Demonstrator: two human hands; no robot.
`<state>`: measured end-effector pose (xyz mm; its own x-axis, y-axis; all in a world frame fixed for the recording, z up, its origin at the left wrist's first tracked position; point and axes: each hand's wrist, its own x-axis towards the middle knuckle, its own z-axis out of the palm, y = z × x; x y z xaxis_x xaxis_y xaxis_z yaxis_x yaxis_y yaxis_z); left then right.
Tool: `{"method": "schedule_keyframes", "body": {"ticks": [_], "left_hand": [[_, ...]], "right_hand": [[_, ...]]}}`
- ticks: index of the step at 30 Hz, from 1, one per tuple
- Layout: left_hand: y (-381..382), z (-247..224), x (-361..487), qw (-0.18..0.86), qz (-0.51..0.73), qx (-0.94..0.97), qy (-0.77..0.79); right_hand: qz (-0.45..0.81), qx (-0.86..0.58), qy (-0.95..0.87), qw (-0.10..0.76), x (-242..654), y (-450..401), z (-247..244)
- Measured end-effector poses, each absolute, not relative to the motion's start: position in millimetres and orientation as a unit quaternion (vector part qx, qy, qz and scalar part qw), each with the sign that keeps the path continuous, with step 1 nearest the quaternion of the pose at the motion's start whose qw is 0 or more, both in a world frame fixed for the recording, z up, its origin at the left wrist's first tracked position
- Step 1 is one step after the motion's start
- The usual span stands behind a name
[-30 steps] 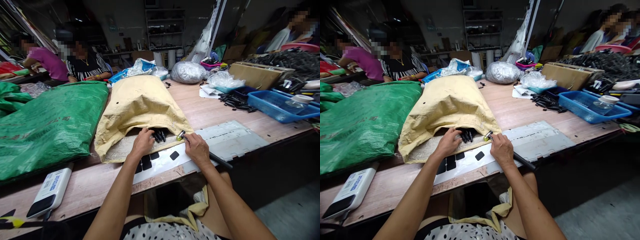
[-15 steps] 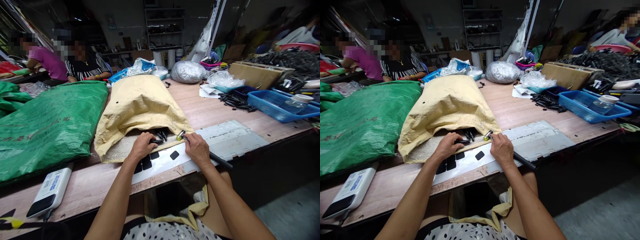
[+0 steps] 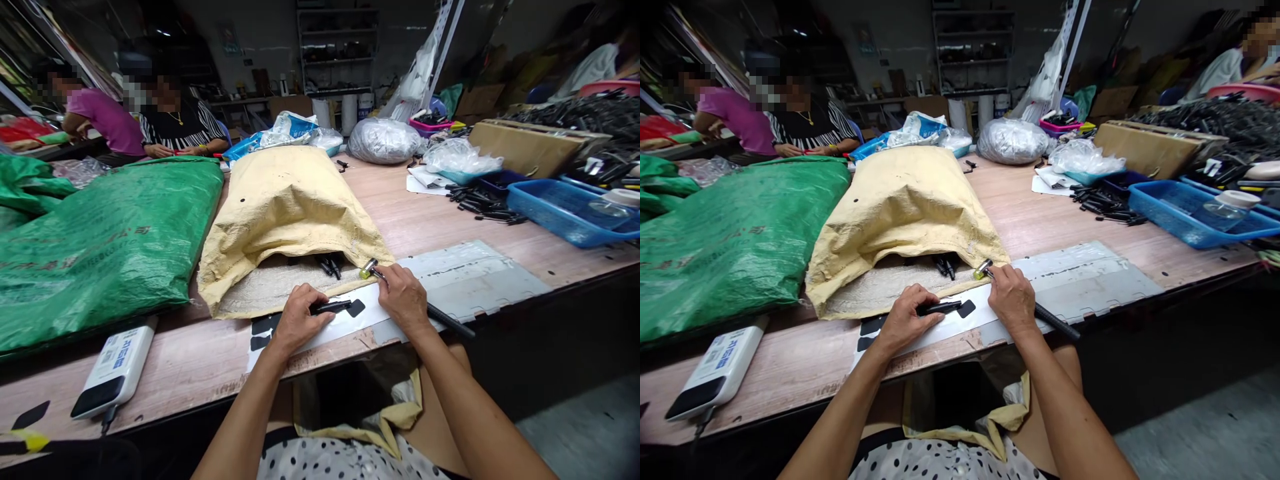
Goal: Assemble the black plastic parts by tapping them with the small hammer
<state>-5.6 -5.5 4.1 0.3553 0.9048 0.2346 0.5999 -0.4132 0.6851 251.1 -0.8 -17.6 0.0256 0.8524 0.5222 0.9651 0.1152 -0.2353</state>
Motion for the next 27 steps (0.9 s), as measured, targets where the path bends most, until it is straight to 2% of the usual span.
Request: {"method": "schedule_keyframes", "body": {"ticks": [5,8,11,13,18,27], "left_hand": [[-3,0,-5,0.242,0.299,0.788,0.48],[-4,0,-4,0.238,0.3,0.789,0.481],[-5,0,-3,0.241,0.312,0.786,0.476],[-6,1,-4,0.247,0.324,0.781,0.473],[-6,0,-5,0.261,0.335,0.775,0.468],[-5,0,-6,0.268,0.322,0.777,0.47]], "right_hand": [[-0.083,-0.648,-0.696,0.297,252,-3,-10],[-0.052,-0.626,-0.69,0.359,245,-15,2],[0.047,-0.577,-0.688,0.437,228,-34,15],[0.119,-0.544,-0.694,0.457,214,-45,20],[0.18,-0.519,-0.71,0.44,191,-59,20],[0.116,-0.498,-0.743,0.43,180,-63,13]]}}
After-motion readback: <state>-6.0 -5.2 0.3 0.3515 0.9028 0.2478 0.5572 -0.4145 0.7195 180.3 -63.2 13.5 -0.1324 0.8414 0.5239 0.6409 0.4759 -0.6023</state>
